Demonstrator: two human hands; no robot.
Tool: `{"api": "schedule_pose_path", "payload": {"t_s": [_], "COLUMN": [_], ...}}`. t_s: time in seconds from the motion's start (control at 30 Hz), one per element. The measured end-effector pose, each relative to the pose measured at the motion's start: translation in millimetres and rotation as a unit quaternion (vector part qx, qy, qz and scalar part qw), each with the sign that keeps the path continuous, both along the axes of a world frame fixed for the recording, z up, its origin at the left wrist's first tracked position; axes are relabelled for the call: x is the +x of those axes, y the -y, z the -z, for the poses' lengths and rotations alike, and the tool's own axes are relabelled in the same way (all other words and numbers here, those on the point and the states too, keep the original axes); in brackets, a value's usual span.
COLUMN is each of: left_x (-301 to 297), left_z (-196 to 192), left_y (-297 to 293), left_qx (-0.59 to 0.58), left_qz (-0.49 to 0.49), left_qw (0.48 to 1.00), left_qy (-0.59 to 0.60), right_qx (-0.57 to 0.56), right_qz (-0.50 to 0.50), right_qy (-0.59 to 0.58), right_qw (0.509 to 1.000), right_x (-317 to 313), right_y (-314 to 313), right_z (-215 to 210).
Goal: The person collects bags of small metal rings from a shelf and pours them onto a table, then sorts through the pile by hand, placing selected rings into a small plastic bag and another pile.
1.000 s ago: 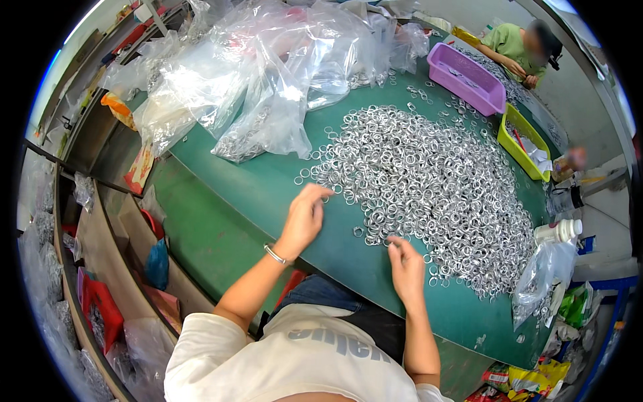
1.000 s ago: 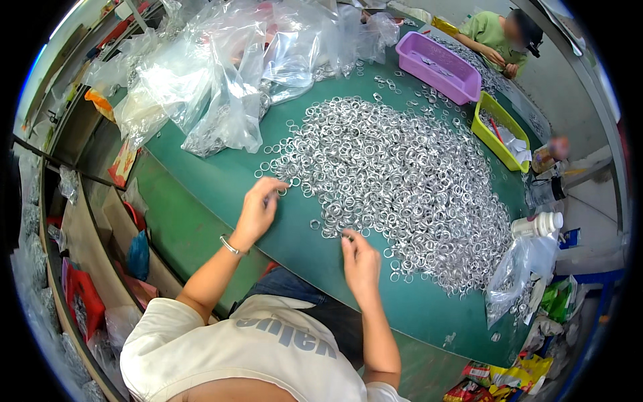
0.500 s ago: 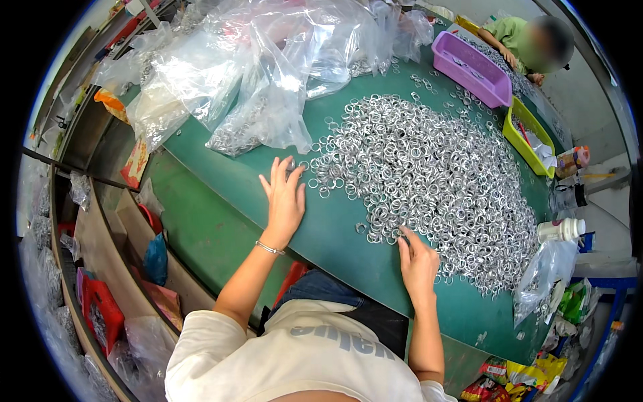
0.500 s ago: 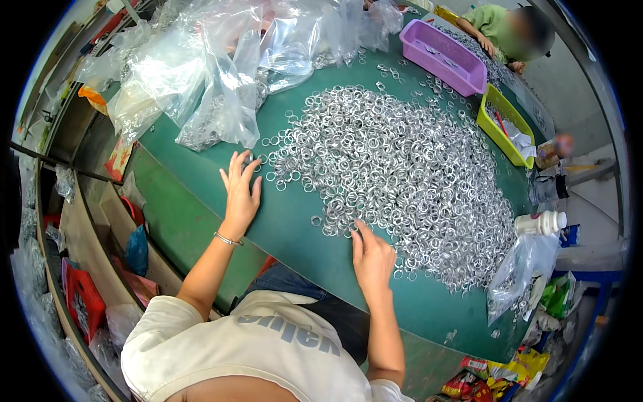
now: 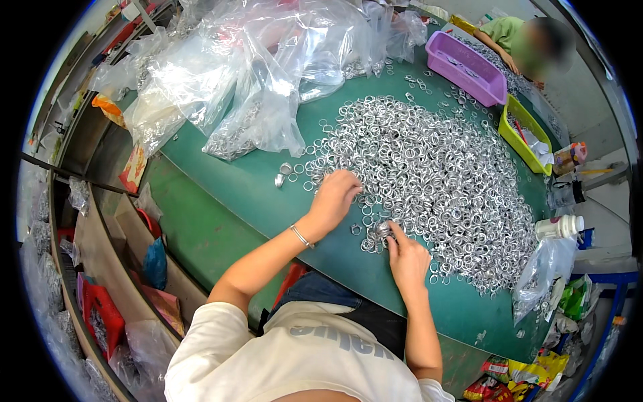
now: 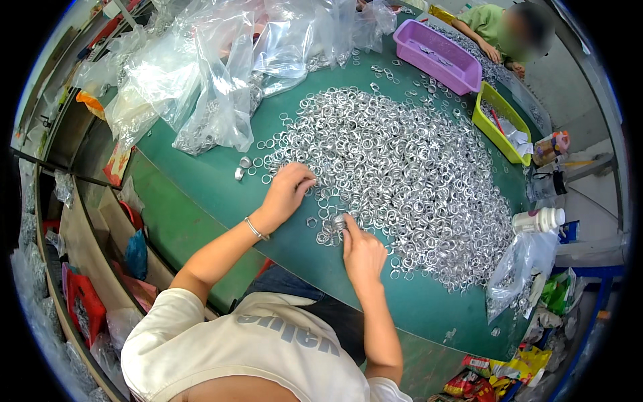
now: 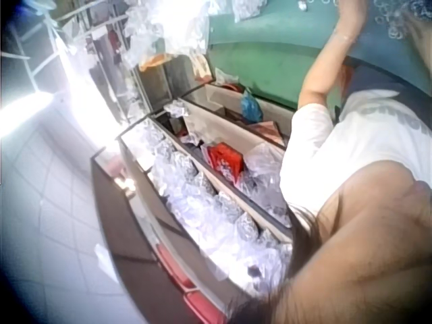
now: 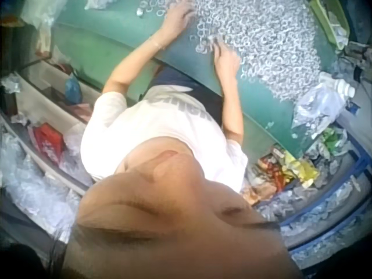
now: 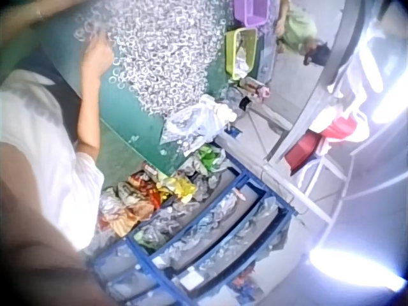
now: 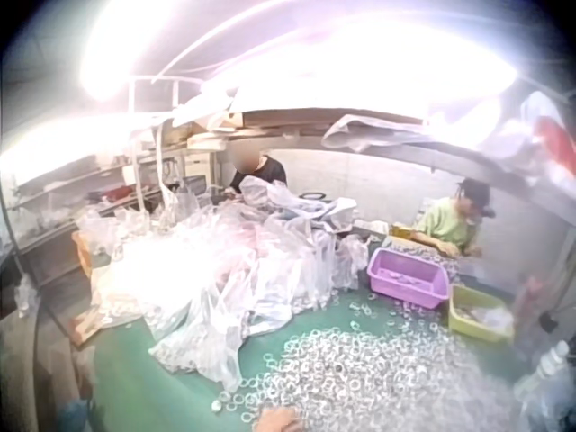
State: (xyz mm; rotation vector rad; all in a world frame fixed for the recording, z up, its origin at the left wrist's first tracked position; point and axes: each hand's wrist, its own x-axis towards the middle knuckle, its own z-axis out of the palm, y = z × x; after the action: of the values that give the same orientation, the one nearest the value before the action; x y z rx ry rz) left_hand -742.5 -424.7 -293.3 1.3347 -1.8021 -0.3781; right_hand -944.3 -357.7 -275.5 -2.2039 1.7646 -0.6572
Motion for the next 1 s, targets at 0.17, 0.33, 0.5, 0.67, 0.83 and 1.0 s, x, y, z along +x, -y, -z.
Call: {"api": "schedule_pose_path", "payload": {"t_s": [0.17, 0.33, 0.5, 0.67, 0.83, 1.0], "left_x": [11.2, 12.1, 2.2, -4.9, 0.9, -3.1], "left_z": [-6.0, -7.2, -4.1, -18.2, -10.6, -8.6], "left_y": [-12.9, -19.8, -19.6, -21.3, -46.5, -69.7], "left_qx": [0.259, 0.366, 0.339, 0.149, 0.202, 0.181], "left_qz": [0.038, 0.081, 0.065, 0.043, 0.026, 0.007], "left_qw": [0.837, 0.685, 0.738, 0.959, 0.94, 0.966], "left_qy": [-0.48, -0.625, -0.58, -0.235, -0.275, -0.182], "right_qx": [0.081, 0.098, 0.053, 0.043, 0.076, -0.015], "right_qz": [0.043, 0.052, 0.049, 0.085, 0.095, 0.059], "right_qy": [0.172, 0.214, 0.155, 0.136, 0.161, 0.157], "right_qw": [0.981, 0.971, 0.985, 0.986, 0.979, 0.986], "right_x": [-9.4, -6.3, 1.9, -4.7, -6.8, -18.0], "right_y": [-9.3, -12.5, -15.8, -17.4, -22.6, -27.6], "right_z": [-2.6, 1.1, -0.5, 4.1, -5.7, 5.9]}}
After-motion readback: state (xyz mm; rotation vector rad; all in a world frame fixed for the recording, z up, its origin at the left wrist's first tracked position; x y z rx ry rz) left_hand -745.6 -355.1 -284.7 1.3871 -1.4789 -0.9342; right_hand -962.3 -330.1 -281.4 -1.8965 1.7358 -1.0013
